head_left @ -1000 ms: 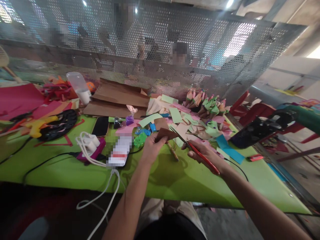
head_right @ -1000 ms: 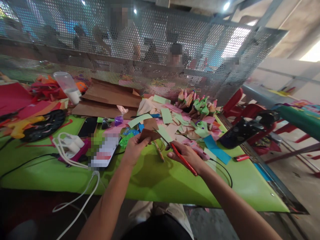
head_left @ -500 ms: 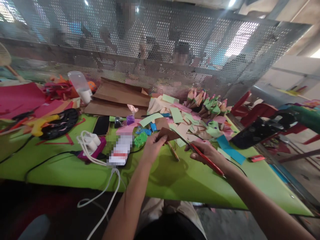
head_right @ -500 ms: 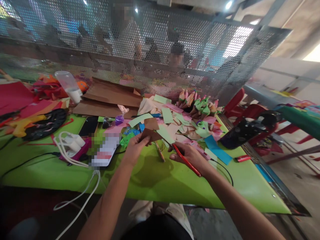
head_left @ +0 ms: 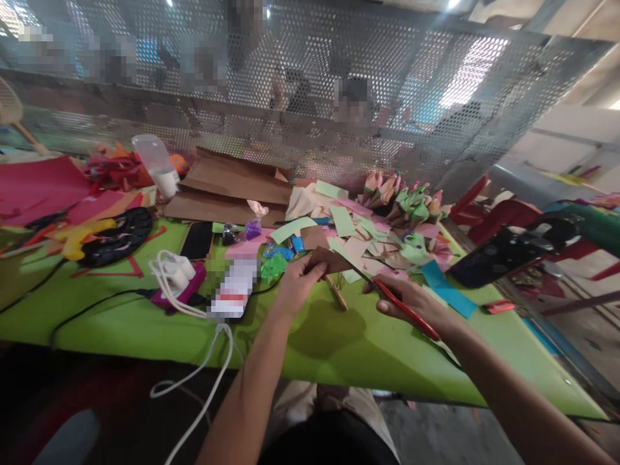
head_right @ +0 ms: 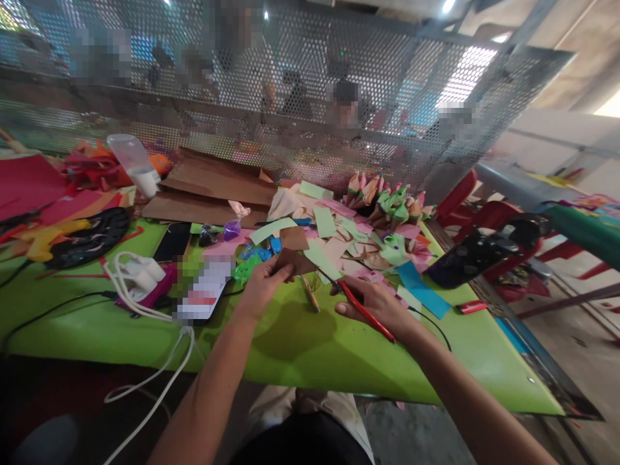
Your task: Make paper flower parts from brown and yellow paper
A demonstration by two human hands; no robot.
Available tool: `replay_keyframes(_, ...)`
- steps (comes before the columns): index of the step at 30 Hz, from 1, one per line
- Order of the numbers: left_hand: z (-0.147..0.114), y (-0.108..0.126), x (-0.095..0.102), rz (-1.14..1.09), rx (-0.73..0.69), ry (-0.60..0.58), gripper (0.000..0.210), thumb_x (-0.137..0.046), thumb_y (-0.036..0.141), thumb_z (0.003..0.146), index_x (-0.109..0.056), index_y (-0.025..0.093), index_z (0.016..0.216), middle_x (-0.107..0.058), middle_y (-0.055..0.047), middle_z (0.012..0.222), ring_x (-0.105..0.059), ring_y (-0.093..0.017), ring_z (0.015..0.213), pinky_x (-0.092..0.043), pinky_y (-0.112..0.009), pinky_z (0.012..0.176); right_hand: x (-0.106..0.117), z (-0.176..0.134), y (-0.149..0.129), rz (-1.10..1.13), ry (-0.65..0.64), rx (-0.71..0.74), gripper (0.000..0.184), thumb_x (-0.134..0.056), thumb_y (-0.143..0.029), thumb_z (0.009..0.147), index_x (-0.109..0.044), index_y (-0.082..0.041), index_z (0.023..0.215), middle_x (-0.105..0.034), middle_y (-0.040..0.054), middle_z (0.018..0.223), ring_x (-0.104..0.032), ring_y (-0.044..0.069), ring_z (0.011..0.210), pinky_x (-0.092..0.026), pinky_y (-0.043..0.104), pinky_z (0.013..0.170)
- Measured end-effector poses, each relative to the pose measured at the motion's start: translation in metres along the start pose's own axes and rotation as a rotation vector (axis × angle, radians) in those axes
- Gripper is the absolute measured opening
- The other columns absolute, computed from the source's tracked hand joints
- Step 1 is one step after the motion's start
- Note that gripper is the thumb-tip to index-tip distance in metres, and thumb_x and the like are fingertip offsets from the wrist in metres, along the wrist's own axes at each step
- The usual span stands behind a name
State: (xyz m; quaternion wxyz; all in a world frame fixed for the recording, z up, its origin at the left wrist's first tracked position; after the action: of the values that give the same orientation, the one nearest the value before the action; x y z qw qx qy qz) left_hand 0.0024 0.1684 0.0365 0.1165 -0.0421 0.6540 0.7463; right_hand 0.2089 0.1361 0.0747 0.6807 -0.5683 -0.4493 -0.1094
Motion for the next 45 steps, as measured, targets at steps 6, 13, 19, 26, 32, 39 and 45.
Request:
replay_keyframes(6,-0.001,0.0,-0.003,0.039,-0.013,-0.044,0.027,-0.073,0.04,0.076,-0.076,0.016,0.088,-0.07,-0.003,0.077,-0.059,-0.017,0.071,-0.049,-0.029,0.071,-0.003,-0.003,-0.005,-0.029,-0.022,0.039,0.066,-0.052,-0.077,0.086,-0.069,-0.02,0.115,-0.068,0.0058,0.086,-0.06,0.02,0.072,-0.046,0.03,0.065)
replay_keyframes(13,0.001,-0.002,-0.004,0.054,-0.018,-0.067,0.028,-0.073,0.039,0.076,-0.078,0.016,0.091,-0.071,-0.004,0.077,-0.058,-0.016,0.069,-0.048,-0.028,0.07,-0.001,0.0,0.008,-0.054,0.027,-0.014,0.065,-0.058,-0.078,0.08,-0.072,-0.019,0.102,-0.065,0.0017,0.073,-0.057,0.018,0.064,-0.041,0.027,0.06)
replay_keyframes(19,0.002,-0.005,-0.004,0.062,-0.001,-0.07,0.032,-0.075,0.044,0.075,-0.077,0.016,0.09,-0.068,-0.003,0.073,-0.056,-0.015,0.067,-0.047,-0.028,0.068,0.001,0.0,0.007,-0.045,0.058,-0.055,0.062,-0.065,-0.077,0.074,-0.074,-0.019,0.094,-0.061,0.0001,0.066,-0.053,0.017,0.06,-0.04,0.027,0.058)
replay_keyframes(26,0.001,-0.006,-0.005,0.066,0.003,-0.092,0.029,-0.073,0.043,0.076,-0.076,0.016,0.087,-0.065,-0.002,0.071,-0.053,-0.014,0.067,-0.044,-0.028,0.068,0.002,0.0,0.008,0.006,0.087,-0.097,0.056,-0.071,-0.072,0.07,-0.075,-0.02,0.088,-0.061,-0.0005,0.066,-0.053,0.016,0.06,-0.04,0.027,0.057)
replay_keyframes(32,0.001,-0.006,-0.007,0.023,0.022,-0.098,0.032,-0.076,0.046,0.074,-0.075,0.016,0.086,-0.062,0.0,0.069,-0.052,-0.014,0.066,-0.042,-0.028,0.067,-0.007,0.002,0.019,0.146,0.109,-0.109,0.056,-0.073,-0.07,0.068,-0.075,-0.018,0.088,-0.066,0.003,0.074,-0.053,0.016,0.062,-0.04,0.027,0.056)
replay_keyframes(39,0.0,-0.005,-0.005,0.033,0.032,-0.073,0.032,-0.074,0.048,0.077,-0.068,0.017,0.074,-0.058,0.0,0.063,-0.05,-0.014,0.062,-0.039,-0.027,0.062,0.025,0.019,0.027,0.034,0.257,-0.063,0.053,-0.067,-0.069,0.077,-0.074,-0.02,0.095,-0.072,0.0057,0.084,-0.065,0.022,0.073,-0.049,0.03,0.064)
replay_keyframes(45,-0.001,-0.006,-0.001,0.057,0.029,-0.014,0.037,-0.071,0.056,0.08,-0.067,0.019,0.08,-0.062,0.0,0.066,-0.055,-0.015,0.063,-0.042,-0.027,0.06,0.096,0.075,0.054,-0.628,0.432,-0.226,0.046,-0.064,-0.035,0.087,-0.065,-0.023,0.131,-0.077,0.0111,0.112,-0.071,0.03,0.096,-0.049,0.031,0.073)
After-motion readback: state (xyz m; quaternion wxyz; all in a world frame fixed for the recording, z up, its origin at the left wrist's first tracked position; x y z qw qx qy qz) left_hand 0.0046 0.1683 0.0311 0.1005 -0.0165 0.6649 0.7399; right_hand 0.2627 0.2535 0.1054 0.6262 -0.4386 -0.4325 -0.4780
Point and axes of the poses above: each hand's wrist, its own z-axis towards the middle knuckle, its own x-axis out of the back of the hand, y = z × x, the point moved 7 cm from there along z, towards the middle knuckle
